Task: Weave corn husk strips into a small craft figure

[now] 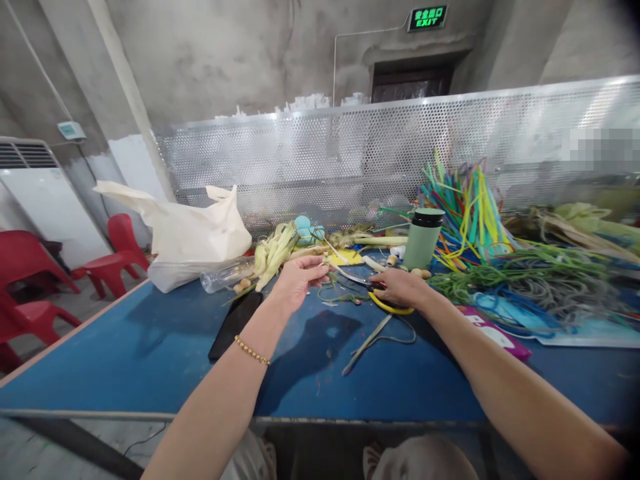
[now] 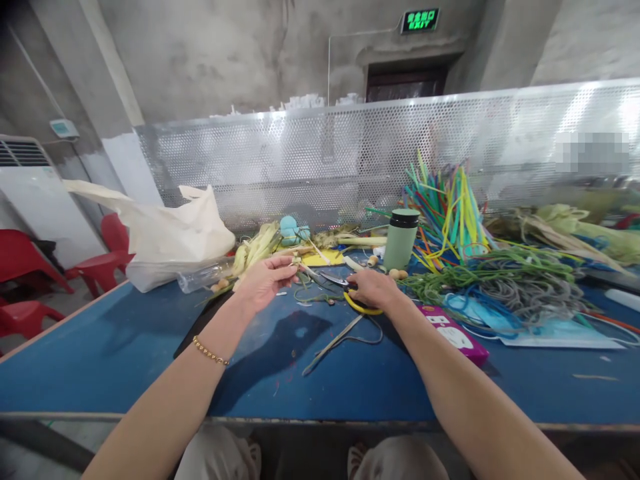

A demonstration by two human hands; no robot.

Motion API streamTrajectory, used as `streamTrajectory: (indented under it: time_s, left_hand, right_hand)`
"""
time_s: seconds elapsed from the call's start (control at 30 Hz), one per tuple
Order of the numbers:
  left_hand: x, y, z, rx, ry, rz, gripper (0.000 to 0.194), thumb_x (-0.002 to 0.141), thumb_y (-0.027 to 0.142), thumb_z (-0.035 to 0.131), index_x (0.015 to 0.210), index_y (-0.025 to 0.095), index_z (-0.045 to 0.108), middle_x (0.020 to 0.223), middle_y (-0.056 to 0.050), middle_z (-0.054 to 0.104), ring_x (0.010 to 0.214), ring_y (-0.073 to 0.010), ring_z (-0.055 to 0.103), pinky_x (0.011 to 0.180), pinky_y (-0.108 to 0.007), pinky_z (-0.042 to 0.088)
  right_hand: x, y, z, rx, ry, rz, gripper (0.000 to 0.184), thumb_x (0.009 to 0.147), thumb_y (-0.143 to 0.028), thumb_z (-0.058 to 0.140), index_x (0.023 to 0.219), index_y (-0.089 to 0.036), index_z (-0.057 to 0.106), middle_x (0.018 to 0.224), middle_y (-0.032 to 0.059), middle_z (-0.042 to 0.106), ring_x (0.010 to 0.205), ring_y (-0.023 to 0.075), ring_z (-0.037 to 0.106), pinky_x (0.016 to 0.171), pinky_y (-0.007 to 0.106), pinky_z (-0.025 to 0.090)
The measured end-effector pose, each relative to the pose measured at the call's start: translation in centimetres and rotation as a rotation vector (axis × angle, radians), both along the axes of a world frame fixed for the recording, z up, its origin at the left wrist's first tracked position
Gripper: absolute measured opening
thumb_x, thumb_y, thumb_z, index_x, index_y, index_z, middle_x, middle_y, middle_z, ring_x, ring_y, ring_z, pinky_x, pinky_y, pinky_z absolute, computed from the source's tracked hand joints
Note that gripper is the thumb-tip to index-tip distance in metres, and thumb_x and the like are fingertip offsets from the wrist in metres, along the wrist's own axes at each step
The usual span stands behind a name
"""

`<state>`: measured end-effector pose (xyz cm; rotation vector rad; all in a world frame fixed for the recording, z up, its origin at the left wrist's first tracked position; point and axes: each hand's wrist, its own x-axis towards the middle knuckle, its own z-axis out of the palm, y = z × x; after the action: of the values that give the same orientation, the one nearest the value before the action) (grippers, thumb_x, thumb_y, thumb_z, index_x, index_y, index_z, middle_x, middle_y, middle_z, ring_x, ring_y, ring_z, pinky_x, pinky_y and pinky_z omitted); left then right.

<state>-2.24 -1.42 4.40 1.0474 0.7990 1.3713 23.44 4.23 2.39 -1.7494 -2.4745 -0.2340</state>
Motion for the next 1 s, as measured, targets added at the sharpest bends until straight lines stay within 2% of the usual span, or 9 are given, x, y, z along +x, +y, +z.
streamTrajectory:
  time_s: [0.1,0.17,0.27,0.37,0.47,0.6,0.7,0.9,1.0]
  left_hand:
    - [0.3,-0.4,0.2,-0.02,-0.022,-0.039,0.02,0.068,0.006,0.076,0.086,0.009,0.066,0.083,-0.011,0.075,0.059,-0.0113,0.064,0.055,-0.022,0.046]
    - [0.5,-0.5,0.1,-0.013,-0.02,-0.07,0.02,0.069,0.007,0.076,0.086,0.008,0.067,0.085,-0.011,0.075,0.06,-0.0113,0.065,0.056,-0.022,0.047]
    - [0.7,-0.4,-0.2,0.009,-0.022,-0.095,0.022,0.066,0.008,0.079,0.085,0.009,0.067,0.083,-0.008,0.074,0.059,-0.011,0.065,0.057,-0.023,0.046]
    - [0.8,-0.2,-0.5,0.026,-0.011,-0.092,0.024,0.064,0.009,0.081,0.083,0.009,0.068,0.076,-0.004,0.071,0.059,-0.0111,0.064,0.057,-0.024,0.046]
    - [0.7,-0.1,-0.7,0.048,0.078,-0.112,0.019,0.066,0.011,0.079,0.082,0.009,0.069,0.076,-0.005,0.071,0.059,-0.0112,0.064,0.058,-0.025,0.045]
    - [0.5,-0.3,-0.6,0.072,0.222,-0.159,0.015,0.069,0.015,0.078,0.079,0.009,0.069,0.075,-0.007,0.071,0.055,-0.0098,0.06,0.059,-0.026,0.046]
    - [0.4,-0.4,-0.5,0.043,0.193,-0.167,0.014,0.069,0.013,0.077,0.077,0.01,0.067,0.073,-0.007,0.071,0.054,-0.0097,0.059,0.059,-0.026,0.046]
    - [0.4,-0.5,-0.2,-0.028,0.014,-0.159,0.014,0.072,0.008,0.074,0.081,0.01,0.064,0.081,-0.009,0.073,0.06,-0.0116,0.064,0.066,-0.029,0.051]
    - [0.5,-0.5,-0.2,-0.042,-0.047,-0.123,0.017,0.073,0.008,0.074,0.084,0.011,0.062,0.084,-0.011,0.073,0.064,-0.0129,0.065,0.069,-0.03,0.053]
  right_hand:
    - [-0.8,-0.8,1.4,0.066,0.13,0.018,0.028,0.086,-0.039,0.059,0.095,-0.021,0.079,0.095,0.0132,0.074,0.093,0.0269,0.067,0.079,0.035,0.047]
    - [-2.2,-1.7,2.3,0.136,0.4,0.122,0.036,0.091,-0.041,0.053,0.088,-0.018,0.079,0.089,0.0112,0.074,0.087,0.0251,0.067,0.077,0.032,0.047]
    - [-4.7,-3.1,2.7,0.01,0.822,0.384,0.043,0.092,-0.05,0.051,0.088,-0.017,0.079,0.079,0.0061,0.073,0.075,0.0215,0.064,0.067,0.03,0.047]
    - [-6.3,-3.6,2.2,-0.055,1.0,0.489,0.035,0.084,-0.048,0.064,0.088,-0.016,0.077,0.071,0.0037,0.07,0.063,0.0166,0.059,0.058,0.027,0.043]
    - [-6.4,-3.4,1.8,0.029,0.968,0.454,0.029,0.083,-0.042,0.063,0.077,-0.015,0.073,0.061,0.0019,0.063,0.056,0.014,0.052,0.054,0.027,0.037]
    - [-5.6,-3.5,2.4,0.137,0.814,0.501,0.02,0.082,-0.031,0.061,0.073,-0.016,0.071,0.067,0.0032,0.066,0.063,0.0149,0.055,0.059,0.028,0.038]
    - [-5.3,-3.7,3.0,0.152,0.783,0.509,0.018,0.083,-0.028,0.06,0.072,-0.017,0.07,0.066,0.0028,0.066,0.062,0.0145,0.055,0.06,0.028,0.039]
    - [-4.4,-3.0,3.1,0.22,1.274,0.158,0.025,0.081,-0.04,0.066,0.075,-0.016,0.067,0.059,0.0025,0.064,0.052,0.014,0.056,0.052,0.027,0.041]
    - [-5.0,-3.3,2.7,-0.053,1.387,0.125,0.038,0.078,-0.052,0.068,0.078,-0.015,0.072,0.068,0.0071,0.07,0.056,0.0152,0.061,0.051,0.027,0.043]
